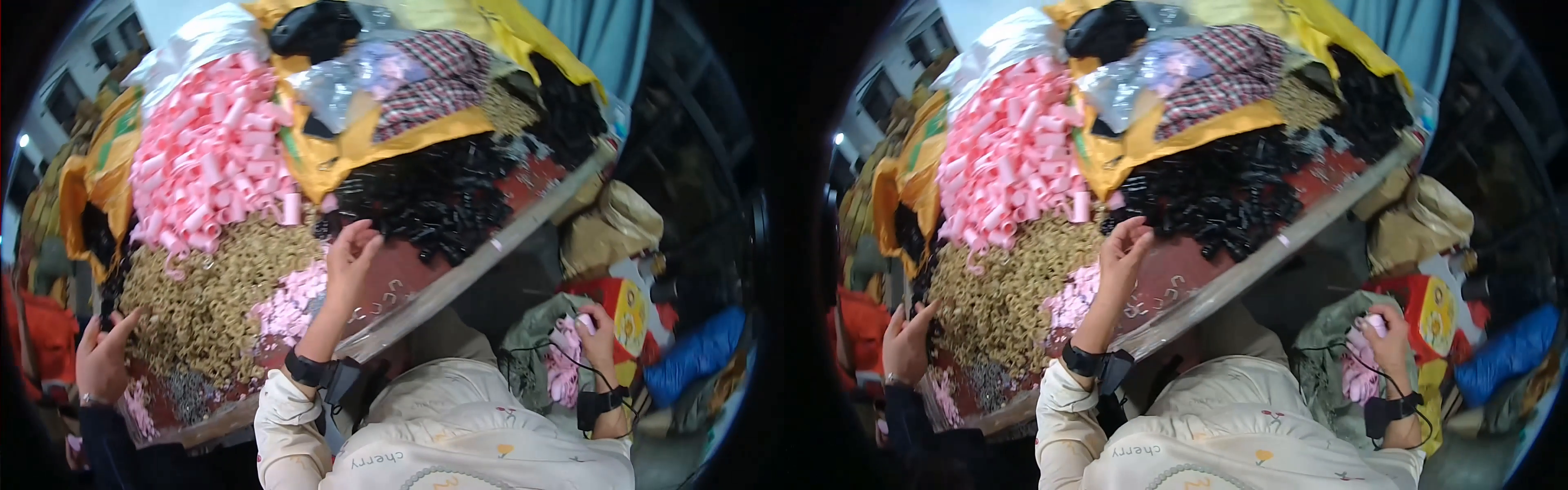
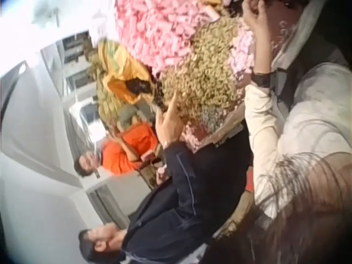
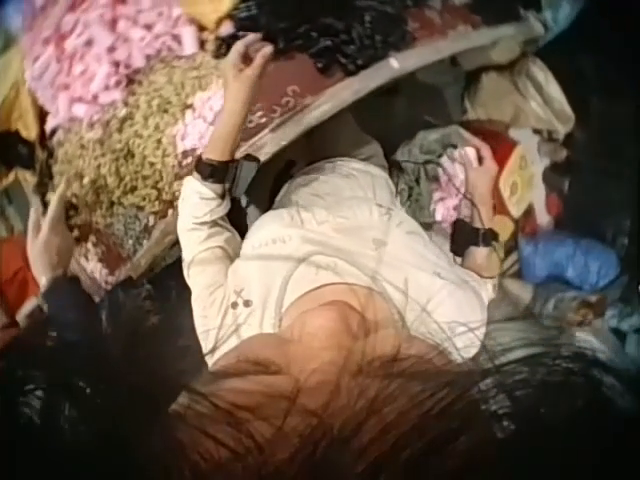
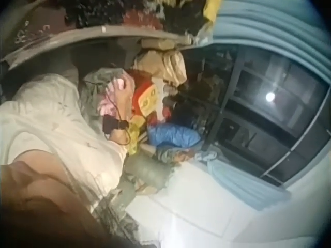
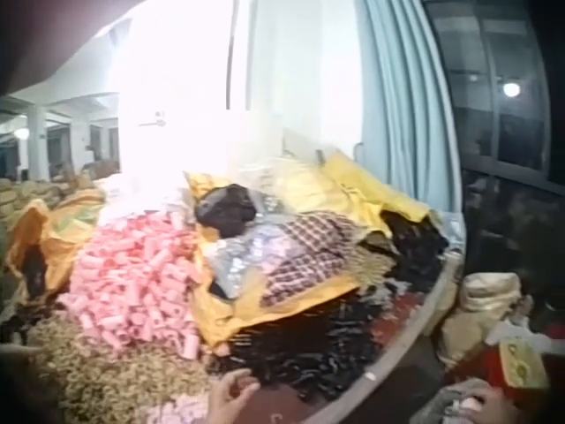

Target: The person picks up a black plastic component and a small metal spring, inserts the spring into the component, and then presses a pink plastic sleeve over the assembly. After completing the assembly, the person places the finished item onto the table.

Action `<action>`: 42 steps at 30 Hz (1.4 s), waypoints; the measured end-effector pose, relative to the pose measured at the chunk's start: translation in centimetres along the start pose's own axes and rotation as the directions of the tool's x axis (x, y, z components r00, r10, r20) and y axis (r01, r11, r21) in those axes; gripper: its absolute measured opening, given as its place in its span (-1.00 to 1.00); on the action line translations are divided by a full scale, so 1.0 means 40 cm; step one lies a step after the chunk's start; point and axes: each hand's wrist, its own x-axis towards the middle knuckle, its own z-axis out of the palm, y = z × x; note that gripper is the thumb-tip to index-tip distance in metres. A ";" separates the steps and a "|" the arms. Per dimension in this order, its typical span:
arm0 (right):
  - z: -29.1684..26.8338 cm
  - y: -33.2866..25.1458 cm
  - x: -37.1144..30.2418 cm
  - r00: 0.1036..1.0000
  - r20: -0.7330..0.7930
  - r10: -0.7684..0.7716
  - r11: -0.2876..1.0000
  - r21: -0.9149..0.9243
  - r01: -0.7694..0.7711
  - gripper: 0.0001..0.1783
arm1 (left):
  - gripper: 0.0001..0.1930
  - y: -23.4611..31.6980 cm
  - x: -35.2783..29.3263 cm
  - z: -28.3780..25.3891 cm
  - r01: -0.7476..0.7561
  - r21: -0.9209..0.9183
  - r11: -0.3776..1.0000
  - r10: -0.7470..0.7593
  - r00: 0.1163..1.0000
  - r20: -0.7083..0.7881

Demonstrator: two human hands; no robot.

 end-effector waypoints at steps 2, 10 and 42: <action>0.033 -0.051 -0.006 0.995 0.076 -0.061 0.984 0.169 0.047 -0.67 | -0.65 0.037 -0.024 0.132 0.069 -0.252 0.965 -0.028 0.986 0.164; 0.241 -0.341 0.113 0.723 0.320 -0.612 0.669 0.697 0.258 -0.43 | -0.41 0.120 -0.138 0.284 0.197 -0.617 0.762 0.196 0.838 0.510; 0.463 -0.339 0.229 0.450 0.512 -0.731 0.621 0.227 0.750 -0.83 | -0.84 -0.065 0.121 -0.190 -0.004 0.989 0.146 0.221 0.975 -0.029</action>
